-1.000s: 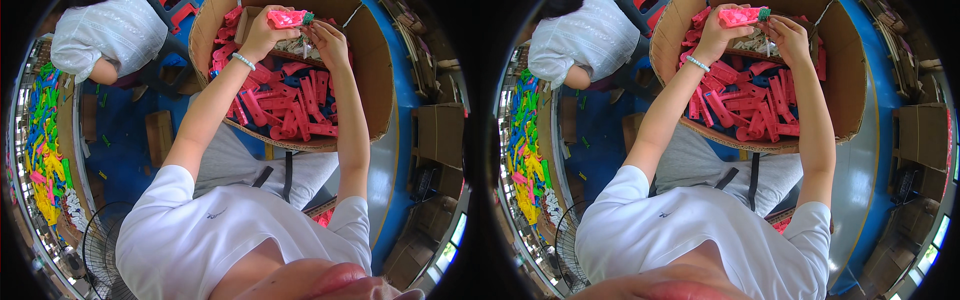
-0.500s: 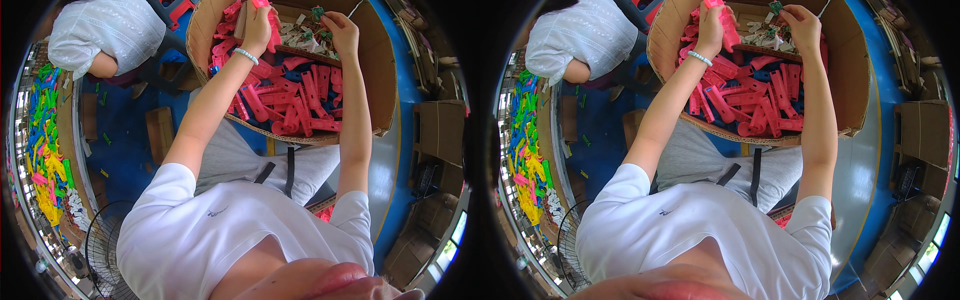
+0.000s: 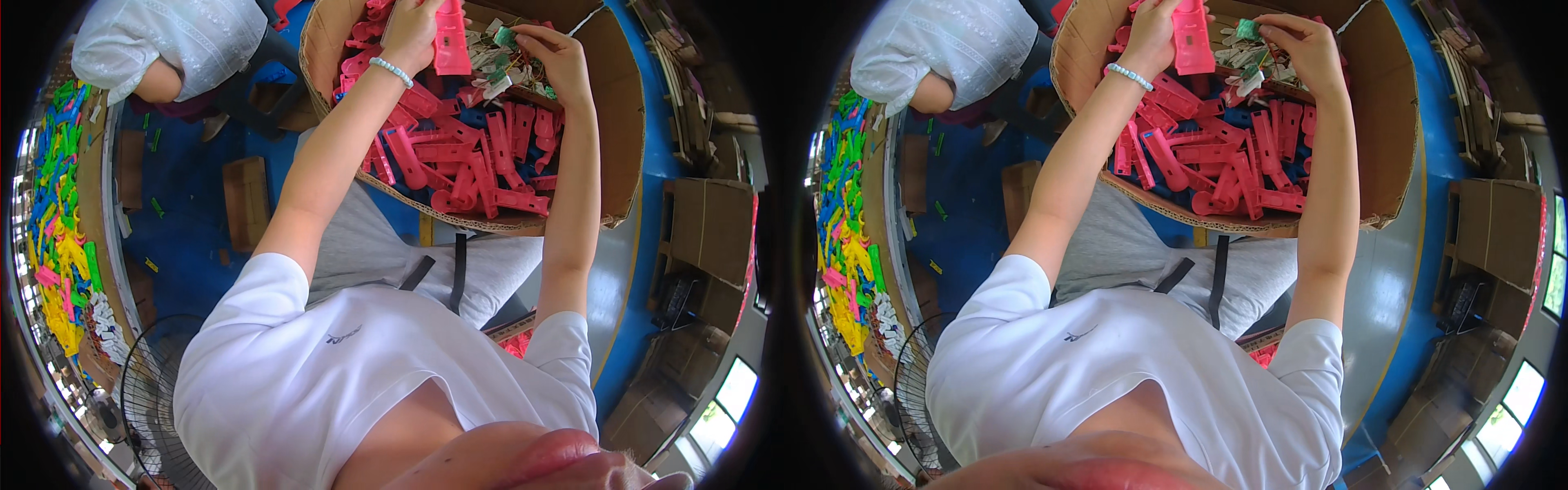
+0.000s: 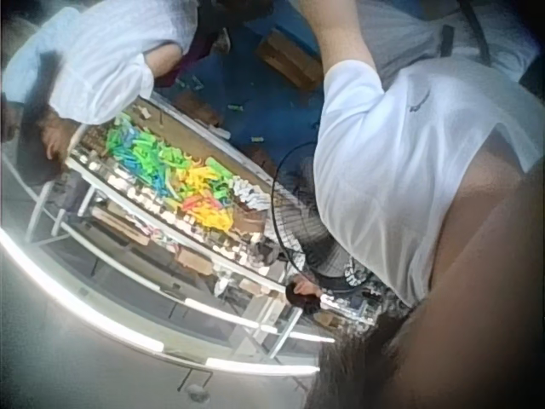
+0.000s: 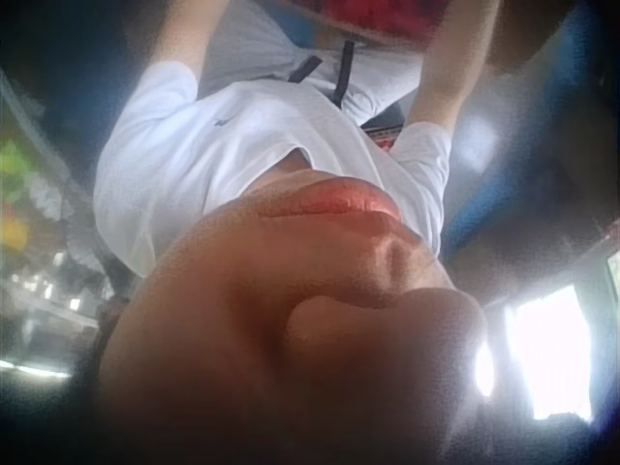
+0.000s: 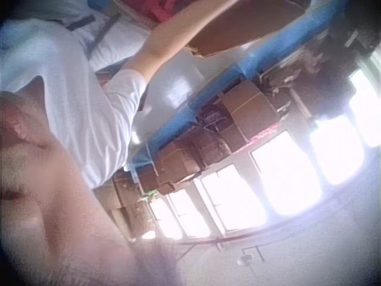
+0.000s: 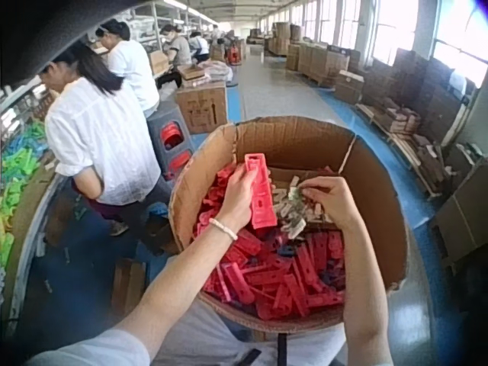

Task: The person assembles small electronic modules into pink plastic shells by hand, taking the modules from a cardboard box and inserting them into the housings.

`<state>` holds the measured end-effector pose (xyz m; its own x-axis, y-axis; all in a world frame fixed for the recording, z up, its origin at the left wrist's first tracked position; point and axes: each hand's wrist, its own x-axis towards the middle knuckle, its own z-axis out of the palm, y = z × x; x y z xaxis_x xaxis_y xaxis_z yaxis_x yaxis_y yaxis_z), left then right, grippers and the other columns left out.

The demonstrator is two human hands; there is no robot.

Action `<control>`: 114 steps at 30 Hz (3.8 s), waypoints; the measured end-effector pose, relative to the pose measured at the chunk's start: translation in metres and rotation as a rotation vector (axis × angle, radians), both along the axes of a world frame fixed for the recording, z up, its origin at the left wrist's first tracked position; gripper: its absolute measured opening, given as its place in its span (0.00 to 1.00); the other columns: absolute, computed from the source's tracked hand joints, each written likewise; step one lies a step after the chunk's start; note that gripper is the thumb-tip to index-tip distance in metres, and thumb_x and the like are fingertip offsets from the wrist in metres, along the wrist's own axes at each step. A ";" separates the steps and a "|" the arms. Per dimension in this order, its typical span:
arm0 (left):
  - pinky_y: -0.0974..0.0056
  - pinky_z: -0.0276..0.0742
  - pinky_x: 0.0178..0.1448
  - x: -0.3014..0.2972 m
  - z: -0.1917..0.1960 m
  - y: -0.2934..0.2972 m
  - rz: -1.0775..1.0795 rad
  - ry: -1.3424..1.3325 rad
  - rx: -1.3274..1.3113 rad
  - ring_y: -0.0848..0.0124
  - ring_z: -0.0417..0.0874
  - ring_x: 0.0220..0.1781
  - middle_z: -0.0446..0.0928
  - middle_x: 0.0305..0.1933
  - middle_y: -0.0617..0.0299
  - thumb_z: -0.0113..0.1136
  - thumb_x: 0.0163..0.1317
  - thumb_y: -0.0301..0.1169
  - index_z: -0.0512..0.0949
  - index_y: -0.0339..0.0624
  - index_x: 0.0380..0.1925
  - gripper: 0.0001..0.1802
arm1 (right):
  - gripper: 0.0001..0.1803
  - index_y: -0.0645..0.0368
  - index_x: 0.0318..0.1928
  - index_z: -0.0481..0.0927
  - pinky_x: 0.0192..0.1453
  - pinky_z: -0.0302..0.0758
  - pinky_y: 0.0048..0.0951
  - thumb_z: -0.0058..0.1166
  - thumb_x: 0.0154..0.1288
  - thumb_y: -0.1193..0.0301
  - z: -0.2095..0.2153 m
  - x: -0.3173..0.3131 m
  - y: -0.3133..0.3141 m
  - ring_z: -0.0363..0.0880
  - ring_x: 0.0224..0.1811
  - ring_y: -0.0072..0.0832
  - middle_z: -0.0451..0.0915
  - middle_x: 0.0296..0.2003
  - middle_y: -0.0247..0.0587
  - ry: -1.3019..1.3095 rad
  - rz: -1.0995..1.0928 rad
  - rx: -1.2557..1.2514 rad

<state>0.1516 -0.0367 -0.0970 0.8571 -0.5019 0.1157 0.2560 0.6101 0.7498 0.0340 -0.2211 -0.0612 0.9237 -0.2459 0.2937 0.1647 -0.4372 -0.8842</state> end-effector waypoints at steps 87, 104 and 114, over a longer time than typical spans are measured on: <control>0.63 0.81 0.41 0.011 -0.015 0.002 0.208 -0.144 0.069 0.65 0.84 0.35 0.80 0.39 0.54 0.46 0.63 0.18 0.74 0.30 0.51 0.17 | 0.15 0.62 0.48 0.82 0.46 0.74 0.25 0.61 0.63 0.70 -0.083 0.024 -0.001 0.78 0.38 0.24 0.82 0.37 0.38 -0.070 0.076 -0.261; 0.65 0.78 0.43 0.005 -0.014 0.008 0.255 -0.348 0.288 0.69 0.83 0.39 0.80 0.42 0.59 0.46 0.64 0.23 0.76 0.33 0.48 0.15 | 0.12 0.63 0.46 0.81 0.44 0.74 0.25 0.58 0.62 0.75 -0.054 0.017 0.005 0.77 0.37 0.19 0.81 0.34 0.33 0.174 0.148 0.027; 0.66 0.73 0.51 -0.027 0.017 0.005 0.239 -0.437 0.538 0.73 0.77 0.43 0.77 0.41 0.62 0.70 0.52 0.31 0.76 0.35 0.45 0.22 | 0.14 0.65 0.48 0.79 0.49 0.75 0.22 0.59 0.60 0.80 -0.034 0.009 0.003 0.79 0.45 0.20 0.81 0.42 0.35 0.049 0.147 0.322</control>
